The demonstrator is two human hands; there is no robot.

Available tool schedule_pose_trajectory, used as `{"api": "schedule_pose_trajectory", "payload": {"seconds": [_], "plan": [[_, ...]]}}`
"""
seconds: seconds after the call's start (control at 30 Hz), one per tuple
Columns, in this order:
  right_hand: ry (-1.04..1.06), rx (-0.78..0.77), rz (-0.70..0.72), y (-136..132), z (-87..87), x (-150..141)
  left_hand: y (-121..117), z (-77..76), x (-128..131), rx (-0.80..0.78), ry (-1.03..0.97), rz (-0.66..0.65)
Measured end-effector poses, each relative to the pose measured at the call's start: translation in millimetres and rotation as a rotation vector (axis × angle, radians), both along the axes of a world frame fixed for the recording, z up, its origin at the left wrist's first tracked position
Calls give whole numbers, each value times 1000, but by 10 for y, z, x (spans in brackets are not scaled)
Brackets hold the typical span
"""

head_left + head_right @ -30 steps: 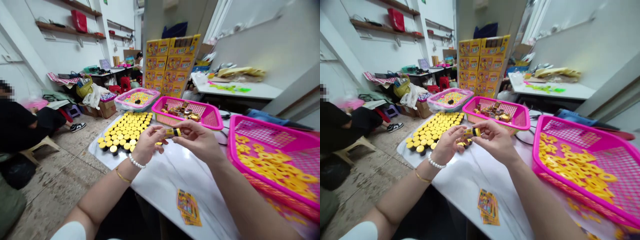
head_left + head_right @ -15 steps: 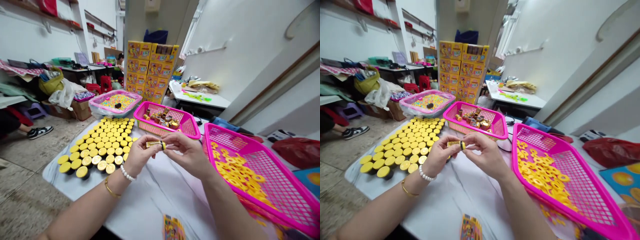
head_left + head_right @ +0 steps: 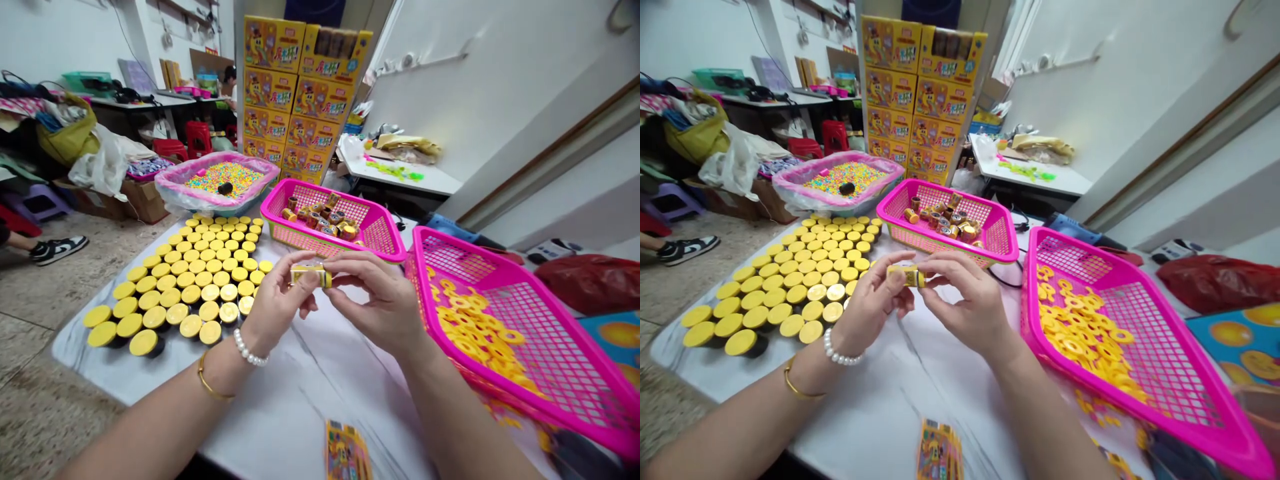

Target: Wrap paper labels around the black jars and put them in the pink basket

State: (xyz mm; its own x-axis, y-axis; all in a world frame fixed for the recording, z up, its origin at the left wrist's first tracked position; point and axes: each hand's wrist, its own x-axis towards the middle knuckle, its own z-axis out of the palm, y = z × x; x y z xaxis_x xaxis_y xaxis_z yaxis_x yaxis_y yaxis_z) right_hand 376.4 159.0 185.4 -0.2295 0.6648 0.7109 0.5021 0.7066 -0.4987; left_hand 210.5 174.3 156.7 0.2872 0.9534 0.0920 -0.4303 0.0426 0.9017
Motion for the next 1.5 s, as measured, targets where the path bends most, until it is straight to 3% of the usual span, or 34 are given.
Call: {"api": "schedule_pose_trajectory", "payload": {"seconds": [0.07,0.13,0.33,0.5,0.7,0.83,0.93,1.13,1.27,1.4,1.5], "plan": [[-40,32,-32,-1,-21,2,11,-8,-2,-47,5,30],[16,-56,-37,6,-64,-9,15,-13,-2,-13,41,66],[609,-745,95,69,-169,-61,18,26,-31,220,105,89],[755,-991,215,72,-150,-90,58,-48,-21,53,11,-107],[587,-803,305,85,-155,-41,25,-78,29,-222,-27,-177],[640,-708,305,89,-221,-39,-6,-18,14,-236,-128,-278],[692,-608,253,90,-264,-63,-11,-5,9,-240,-145,-281],[522,-514,264,66,-230,-96,-17,-46,30,-313,-131,-254],[557,-360,202,26,-236,-145,-21,-43,40,-379,-185,-297],[503,-344,102,11,-205,-165,-14,-34,49,-435,-184,-246],[404,-319,106,16,-181,-139,-13,-38,53,-447,-197,-260]]}}
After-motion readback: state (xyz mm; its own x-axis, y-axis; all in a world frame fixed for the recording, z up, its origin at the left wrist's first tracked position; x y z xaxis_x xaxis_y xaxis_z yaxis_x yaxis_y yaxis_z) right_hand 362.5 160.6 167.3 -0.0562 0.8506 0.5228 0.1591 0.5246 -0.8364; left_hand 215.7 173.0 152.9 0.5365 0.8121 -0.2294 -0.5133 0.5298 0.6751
